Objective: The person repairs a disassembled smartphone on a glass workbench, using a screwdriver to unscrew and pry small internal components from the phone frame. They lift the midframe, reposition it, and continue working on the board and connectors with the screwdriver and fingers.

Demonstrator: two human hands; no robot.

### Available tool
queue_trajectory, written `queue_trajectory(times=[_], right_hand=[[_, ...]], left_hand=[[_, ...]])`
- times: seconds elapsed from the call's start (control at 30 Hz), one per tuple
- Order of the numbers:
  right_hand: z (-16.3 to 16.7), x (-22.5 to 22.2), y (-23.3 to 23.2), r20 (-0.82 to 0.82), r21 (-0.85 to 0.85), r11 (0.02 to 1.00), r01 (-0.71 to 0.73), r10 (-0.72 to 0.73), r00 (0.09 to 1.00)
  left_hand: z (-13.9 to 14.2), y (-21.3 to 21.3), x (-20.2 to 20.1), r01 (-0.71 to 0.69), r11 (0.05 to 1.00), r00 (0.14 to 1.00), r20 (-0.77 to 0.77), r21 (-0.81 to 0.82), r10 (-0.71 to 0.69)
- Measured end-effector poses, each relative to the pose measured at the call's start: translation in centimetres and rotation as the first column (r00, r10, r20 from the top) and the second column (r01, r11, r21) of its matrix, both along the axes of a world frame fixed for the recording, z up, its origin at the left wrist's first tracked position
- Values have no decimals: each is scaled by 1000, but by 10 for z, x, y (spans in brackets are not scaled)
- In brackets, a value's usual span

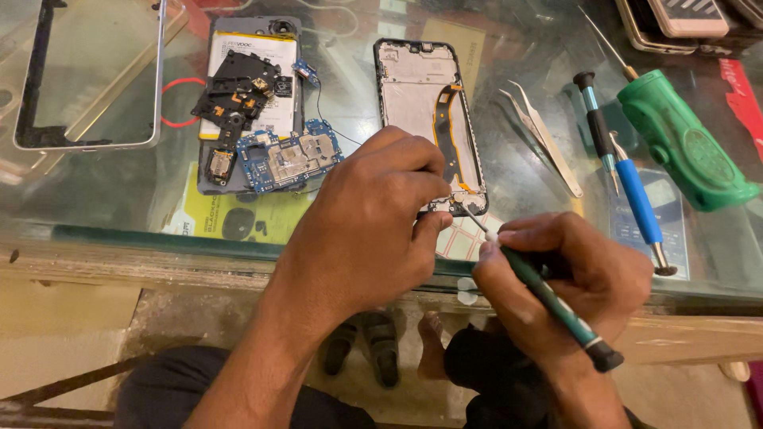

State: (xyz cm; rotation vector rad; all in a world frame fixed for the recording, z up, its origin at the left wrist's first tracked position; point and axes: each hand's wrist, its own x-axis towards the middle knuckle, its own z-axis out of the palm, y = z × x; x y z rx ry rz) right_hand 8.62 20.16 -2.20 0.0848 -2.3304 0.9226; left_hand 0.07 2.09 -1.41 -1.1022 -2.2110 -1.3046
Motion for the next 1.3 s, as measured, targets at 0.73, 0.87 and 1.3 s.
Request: queue_trajectory(times=[0.73, 0.87, 1.3], right_hand=[[2, -4, -6, -238, 359, 931, -71, 164, 957], [-1, -5, -8, -268, 419, 906, -63, 189, 945], [-16, -3, -1, -192, 120, 993, -15, 38, 981]], left_hand=[[-1, -1, -1, 6, 1000, 1000, 10, -16, -6], [0, 0, -1, -19, 1000, 1000, 25, -8, 19], [2, 0, 5, -8, 1000, 999, 32, 2, 8]])
